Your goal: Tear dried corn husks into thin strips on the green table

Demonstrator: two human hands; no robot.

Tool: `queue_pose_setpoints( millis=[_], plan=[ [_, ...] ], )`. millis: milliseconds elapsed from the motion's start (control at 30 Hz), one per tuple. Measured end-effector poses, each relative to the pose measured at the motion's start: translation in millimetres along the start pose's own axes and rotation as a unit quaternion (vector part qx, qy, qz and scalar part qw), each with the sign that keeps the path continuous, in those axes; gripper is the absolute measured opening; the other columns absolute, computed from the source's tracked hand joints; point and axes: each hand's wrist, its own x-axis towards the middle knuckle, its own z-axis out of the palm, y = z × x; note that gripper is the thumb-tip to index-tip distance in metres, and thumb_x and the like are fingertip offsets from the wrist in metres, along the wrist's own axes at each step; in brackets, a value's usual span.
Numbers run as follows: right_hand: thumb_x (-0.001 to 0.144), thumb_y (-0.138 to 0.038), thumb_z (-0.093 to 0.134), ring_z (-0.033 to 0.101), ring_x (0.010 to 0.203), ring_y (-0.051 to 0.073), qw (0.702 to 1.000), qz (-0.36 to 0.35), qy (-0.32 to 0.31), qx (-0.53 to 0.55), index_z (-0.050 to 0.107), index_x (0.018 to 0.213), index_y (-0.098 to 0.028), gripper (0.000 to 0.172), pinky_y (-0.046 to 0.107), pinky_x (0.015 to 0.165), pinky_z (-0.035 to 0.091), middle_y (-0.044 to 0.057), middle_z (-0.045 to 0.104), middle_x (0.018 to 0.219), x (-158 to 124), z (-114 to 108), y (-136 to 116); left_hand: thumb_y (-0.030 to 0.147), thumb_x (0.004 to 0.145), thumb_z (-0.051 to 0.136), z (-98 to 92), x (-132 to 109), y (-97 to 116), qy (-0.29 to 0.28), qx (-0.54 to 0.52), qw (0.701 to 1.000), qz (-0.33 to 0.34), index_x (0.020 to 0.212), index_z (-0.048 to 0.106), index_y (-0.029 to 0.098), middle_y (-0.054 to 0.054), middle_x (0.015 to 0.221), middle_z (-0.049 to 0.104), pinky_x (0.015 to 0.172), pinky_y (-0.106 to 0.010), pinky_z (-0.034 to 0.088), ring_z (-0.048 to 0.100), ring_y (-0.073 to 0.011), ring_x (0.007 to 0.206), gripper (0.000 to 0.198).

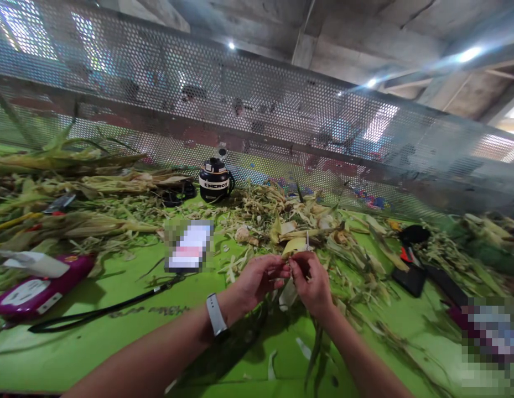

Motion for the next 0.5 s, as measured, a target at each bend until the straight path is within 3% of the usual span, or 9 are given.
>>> queue_pose_setpoints(
  millis=[100, 333, 500],
  plan=[
    [0.083, -0.023, 0.052, 0.061, 0.063, 0.015, 0.998, 0.034, -0.003, 0.046, 0.047, 0.096, -0.02, 0.014, 0.025, 0.056, 0.05, 0.001, 0.063, 0.074, 0.9, 1.8, 1.3, 0.015, 0.071, 0.065, -2.2, 1.5, -3.1, 0.001, 0.021, 1.0, 0.021, 0.071, 0.064, 0.012, -0.005, 0.065, 0.068, 0.046, -0.016, 0.046, 0.062, -0.0108, 0.056, 0.003],
    [0.082, -0.021, 0.051, 0.059, 0.06, 0.013, 0.997, 0.029, -0.028, 0.064, 0.049, 0.085, -0.02, 0.004, 0.024, 0.055, 0.05, 0.0, 0.06, 0.069, 1.7, -3.7, 2.7, 0.023, 0.06, 0.078, -0.5, -3.1, -2.9, -0.013, 0.084, 0.995, 0.054, 0.072, 0.064, 0.013, -0.002, 0.063, 0.066, 0.049, -0.021, 0.048, 0.061, -0.0124, 0.055, 0.022],
    [0.083, -0.023, 0.052, 0.059, 0.057, 0.013, 0.989, 0.06, -0.027, 0.129, 0.048, 0.092, -0.021, 0.01, 0.024, 0.052, 0.051, -0.001, 0.059, 0.069, -0.9, -6.3, 0.3, 0.033, 0.058, 0.081, 2.2, -7.5, 1.4, -0.054, 0.153, 0.985, 0.06, 0.073, 0.064, 0.012, -0.002, 0.063, 0.065, 0.051, -0.021, 0.049, 0.061, -0.0122, 0.057, 0.031]
  ],
)
